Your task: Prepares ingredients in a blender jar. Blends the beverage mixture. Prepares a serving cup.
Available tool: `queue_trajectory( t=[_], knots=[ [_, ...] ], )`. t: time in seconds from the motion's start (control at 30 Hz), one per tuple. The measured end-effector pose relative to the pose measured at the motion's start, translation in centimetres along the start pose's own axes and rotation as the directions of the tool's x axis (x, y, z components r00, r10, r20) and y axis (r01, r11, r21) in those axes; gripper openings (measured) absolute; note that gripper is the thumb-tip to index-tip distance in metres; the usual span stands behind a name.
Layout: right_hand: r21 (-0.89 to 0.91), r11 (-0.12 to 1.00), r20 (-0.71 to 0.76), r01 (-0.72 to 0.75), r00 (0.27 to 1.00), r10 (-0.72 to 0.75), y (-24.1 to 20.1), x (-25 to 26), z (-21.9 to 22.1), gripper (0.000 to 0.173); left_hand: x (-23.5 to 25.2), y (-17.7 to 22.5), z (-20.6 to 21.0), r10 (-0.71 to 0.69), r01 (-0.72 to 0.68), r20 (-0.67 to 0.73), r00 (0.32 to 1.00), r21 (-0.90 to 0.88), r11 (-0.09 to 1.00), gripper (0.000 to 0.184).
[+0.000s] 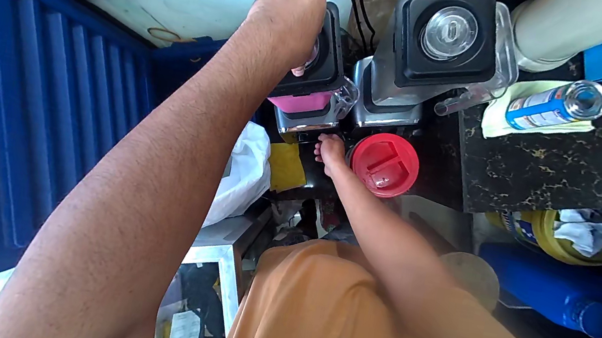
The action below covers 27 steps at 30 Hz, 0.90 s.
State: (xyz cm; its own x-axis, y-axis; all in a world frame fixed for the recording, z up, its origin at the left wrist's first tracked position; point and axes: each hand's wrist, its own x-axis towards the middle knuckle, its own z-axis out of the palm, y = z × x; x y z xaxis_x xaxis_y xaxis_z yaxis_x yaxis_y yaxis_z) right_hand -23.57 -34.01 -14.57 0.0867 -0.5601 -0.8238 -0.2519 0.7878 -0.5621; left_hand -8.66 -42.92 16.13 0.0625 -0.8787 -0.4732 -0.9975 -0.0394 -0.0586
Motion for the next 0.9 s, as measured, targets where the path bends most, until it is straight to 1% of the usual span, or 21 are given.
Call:
queue_trajectory(
  t=[0.13, 0.23, 0.33, 0.5, 0.9],
  knots=[
    [0.005, 1.000, 0.002, -0.002, 1.000, 0.002, 0.10, 0.09, 0.04, 0.031, 0.00, 0.02, 0.00, -0.008, 0.008, 0.001, 1.000, -0.003, 1.000, 0.046],
    [0.001, 1.000, 0.003, 0.000, 1.000, 0.000, 0.12, 0.13, 0.00, 0.031, -0.09, 0.07, -0.07, -0.011, 0.011, -0.001, 1.000, -0.009, 1.000, 0.045],
    [-0.002, 1.000, 0.004, -0.003, 1.000, 0.003, 0.13, 0.16, 0.00, 0.031, -0.02, 0.01, -0.04, -0.014, 0.014, 0.003, 1.000, -0.011, 1.000, 0.047],
    [-0.034, 0.999, 0.012, 0.012, 1.000, -0.012, 0.05, -0.03, -0.11, 0.035, -0.09, -0.01, -0.02, -0.004, 0.004, -0.006, 1.000, -0.013, 1.000, 0.039],
    [-0.028, 1.000, 0.014, 0.004, 1.000, -0.003, 0.03, 0.00, -0.14, 0.035, -0.14, 0.06, -0.07, -0.006, 0.006, 0.004, 1.000, -0.006, 1.000, 0.041]
  ],
)
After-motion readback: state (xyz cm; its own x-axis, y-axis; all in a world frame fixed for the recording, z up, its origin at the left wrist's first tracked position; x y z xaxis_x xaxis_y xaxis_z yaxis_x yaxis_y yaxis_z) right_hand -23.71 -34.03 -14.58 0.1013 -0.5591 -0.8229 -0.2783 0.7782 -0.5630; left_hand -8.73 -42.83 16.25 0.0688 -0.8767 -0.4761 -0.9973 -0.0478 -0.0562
